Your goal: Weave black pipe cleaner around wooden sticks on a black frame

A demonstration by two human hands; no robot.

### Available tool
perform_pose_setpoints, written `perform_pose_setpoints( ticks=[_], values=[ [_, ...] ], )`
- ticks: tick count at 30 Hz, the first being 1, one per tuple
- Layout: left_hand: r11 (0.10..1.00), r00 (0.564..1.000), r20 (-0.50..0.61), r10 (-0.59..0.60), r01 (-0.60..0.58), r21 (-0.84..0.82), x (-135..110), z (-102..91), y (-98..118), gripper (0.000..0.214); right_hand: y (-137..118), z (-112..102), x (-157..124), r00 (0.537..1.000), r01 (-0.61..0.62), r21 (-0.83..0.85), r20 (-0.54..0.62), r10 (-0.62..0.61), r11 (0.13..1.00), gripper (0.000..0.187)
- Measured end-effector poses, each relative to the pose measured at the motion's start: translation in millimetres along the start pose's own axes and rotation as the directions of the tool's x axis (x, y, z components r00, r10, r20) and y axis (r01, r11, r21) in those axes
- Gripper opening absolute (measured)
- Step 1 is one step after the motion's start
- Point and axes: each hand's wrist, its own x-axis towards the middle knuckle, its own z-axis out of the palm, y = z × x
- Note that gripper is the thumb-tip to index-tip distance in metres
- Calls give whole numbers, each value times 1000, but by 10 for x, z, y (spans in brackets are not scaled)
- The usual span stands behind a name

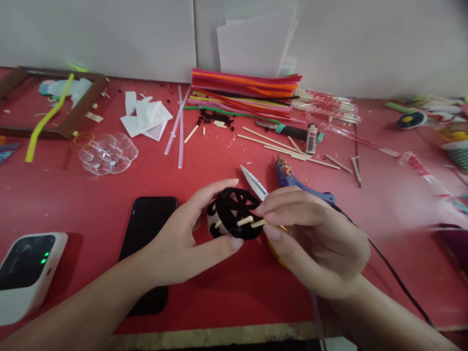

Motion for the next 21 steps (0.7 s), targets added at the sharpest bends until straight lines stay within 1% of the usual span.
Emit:
perform_pose_setpoints(
  ticks=[7,14,21],
  values=[
    [1000,1000,-5,-7,7,-16,6,4,16,68,28,-1,-27,1000,15,41,-9,-15,999,42],
    [1000,1000,0,5,-5,-5,10,6,20,66,8,-6,1,1000,29,13,6,-29,999,39],
    [1000,1000,-5,6,-6,-7,-3,2,-10,70,8,2,20,999,45,-6,11,-45,999,36]
  ],
)
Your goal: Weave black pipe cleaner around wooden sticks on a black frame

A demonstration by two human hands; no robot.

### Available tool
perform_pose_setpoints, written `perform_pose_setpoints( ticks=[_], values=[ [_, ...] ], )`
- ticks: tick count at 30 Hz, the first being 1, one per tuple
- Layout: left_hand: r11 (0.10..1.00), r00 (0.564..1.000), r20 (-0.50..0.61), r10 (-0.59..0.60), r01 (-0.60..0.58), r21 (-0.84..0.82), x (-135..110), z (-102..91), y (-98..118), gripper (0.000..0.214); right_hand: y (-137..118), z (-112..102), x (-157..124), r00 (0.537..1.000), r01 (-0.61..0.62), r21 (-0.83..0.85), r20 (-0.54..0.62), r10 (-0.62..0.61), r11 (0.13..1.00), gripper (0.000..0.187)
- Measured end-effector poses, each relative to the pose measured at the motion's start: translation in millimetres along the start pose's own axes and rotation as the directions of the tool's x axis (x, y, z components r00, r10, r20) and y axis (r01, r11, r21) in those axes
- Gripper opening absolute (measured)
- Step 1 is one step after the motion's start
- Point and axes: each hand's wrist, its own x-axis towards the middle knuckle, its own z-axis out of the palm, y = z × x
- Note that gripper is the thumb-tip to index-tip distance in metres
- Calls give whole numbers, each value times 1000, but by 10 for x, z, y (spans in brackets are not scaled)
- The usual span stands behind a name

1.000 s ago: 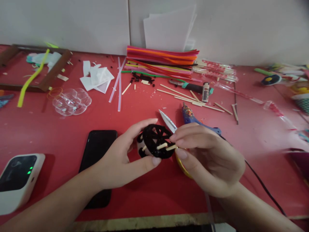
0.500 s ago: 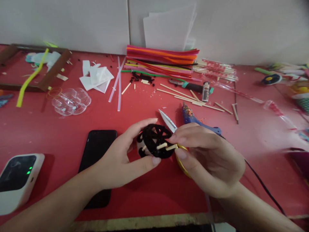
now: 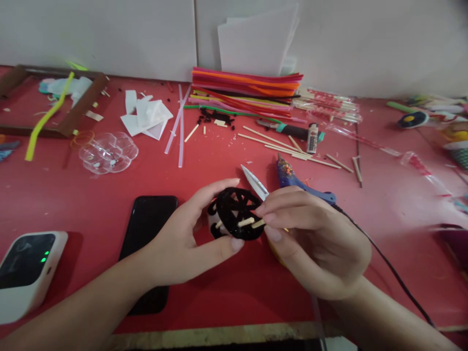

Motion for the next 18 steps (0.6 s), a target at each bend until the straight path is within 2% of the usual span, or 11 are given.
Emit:
perform_pose_setpoints(
  ticks=[3,6,9,11,14,18],
  values=[
    [1000,1000,-12,5,-6,-20,3,11,0,68,23,1,-60,1000,-22,1,-13,22,1000,43],
    [998,998,-56,-5,1,-66,19,26,22,66,46,10,-141,992,-87,15,-96,88,996,56],
    [993,994,-105,-31,19,-119,41,38,54,63,54,23,-183,961,-221,24,-167,221,975,48],
    [986,993,-112,-42,23,-165,53,45,72,62,58,25,-178,950,-264,15,-166,263,964,41],
    [980,993,-118,-26,2,-198,61,58,84,63,70,13,-144,977,-192,-56,-109,185,980,40],
    [988,985,-168,38,-62,-140,63,83,76,61,65,-3,-85,998,-58,-143,-21,55,988,38]
  ],
)
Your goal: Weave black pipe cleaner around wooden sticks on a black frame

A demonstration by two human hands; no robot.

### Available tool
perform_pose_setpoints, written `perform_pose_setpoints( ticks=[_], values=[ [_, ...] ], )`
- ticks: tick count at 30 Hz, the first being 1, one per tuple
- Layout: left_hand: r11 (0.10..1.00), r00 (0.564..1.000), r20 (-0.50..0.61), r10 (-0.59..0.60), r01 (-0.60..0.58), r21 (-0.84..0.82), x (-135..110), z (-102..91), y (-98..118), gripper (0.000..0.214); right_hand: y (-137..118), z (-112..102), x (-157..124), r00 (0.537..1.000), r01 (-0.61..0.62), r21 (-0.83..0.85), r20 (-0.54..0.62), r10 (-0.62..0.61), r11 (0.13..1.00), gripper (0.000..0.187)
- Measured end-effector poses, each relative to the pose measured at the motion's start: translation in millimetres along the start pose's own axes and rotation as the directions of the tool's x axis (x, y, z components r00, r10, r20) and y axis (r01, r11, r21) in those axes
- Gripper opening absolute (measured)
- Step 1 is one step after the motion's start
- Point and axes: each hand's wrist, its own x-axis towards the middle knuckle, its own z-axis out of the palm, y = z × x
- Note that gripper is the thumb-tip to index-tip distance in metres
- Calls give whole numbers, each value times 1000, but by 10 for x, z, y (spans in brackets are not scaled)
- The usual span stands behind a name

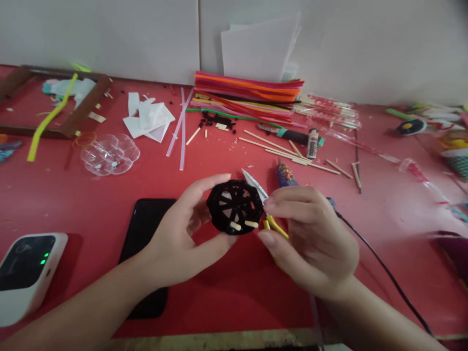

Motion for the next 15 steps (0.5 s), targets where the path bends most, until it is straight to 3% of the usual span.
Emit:
perform_pose_setpoints(
  ticks=[10,15],
  values=[
    [986,989,21,149,-150,74,-22,-12,-42,66,-45,-19,17,990,129,-66,58,-125,989,33],
    [984,985,48,168,-170,58,-44,-17,-46,75,-56,11,-17,996,79,-19,44,-78,997,38]
  ],
)
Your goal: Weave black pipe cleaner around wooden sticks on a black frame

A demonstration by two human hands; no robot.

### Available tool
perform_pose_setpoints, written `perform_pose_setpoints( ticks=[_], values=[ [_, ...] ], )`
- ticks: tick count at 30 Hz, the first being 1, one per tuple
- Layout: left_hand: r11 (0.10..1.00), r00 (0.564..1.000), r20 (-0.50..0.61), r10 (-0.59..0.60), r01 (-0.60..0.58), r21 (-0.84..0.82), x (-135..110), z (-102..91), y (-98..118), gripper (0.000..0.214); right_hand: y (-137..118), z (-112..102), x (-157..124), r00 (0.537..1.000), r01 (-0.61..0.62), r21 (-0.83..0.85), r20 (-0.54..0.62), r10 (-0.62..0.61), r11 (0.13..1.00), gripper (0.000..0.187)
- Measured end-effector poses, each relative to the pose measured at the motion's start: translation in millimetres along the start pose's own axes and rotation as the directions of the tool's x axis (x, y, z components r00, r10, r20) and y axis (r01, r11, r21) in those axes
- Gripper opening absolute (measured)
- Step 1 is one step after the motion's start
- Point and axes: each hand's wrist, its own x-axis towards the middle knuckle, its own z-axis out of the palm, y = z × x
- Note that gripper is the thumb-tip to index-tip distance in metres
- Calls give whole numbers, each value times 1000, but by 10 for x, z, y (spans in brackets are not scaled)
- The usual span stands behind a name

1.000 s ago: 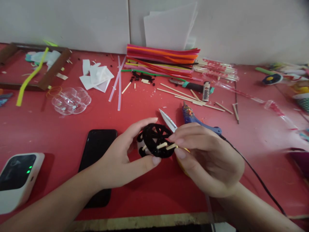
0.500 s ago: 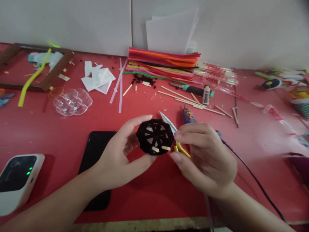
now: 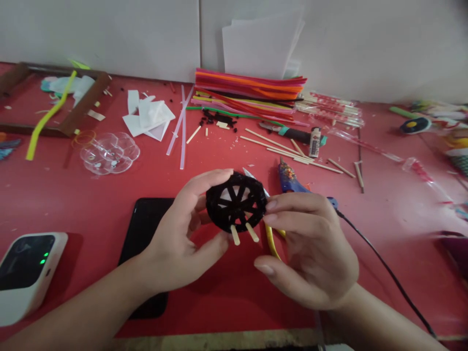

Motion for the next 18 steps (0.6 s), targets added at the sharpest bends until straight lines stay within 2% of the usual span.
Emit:
perform_pose_setpoints(
  ticks=[5,8,11,14,18],
  values=[
    [999,994,107,-21,25,-40,-39,-22,76,84,5,24,-65,996,-79,58,-25,80,995,47],
    [999,995,101,-1,6,-49,-47,-45,73,85,21,32,-101,992,-113,126,-38,118,986,53],
    [997,994,75,78,-78,-1,-36,-61,29,85,31,51,-108,988,-134,209,-45,146,969,55],
    [980,978,97,184,-190,54,-19,-66,-6,88,24,68,-95,988,-130,237,-56,147,963,55],
    [968,970,90,227,-235,92,-9,-65,-10,89,-3,91,-89,984,-149,258,-58,169,955,52]
  ],
)
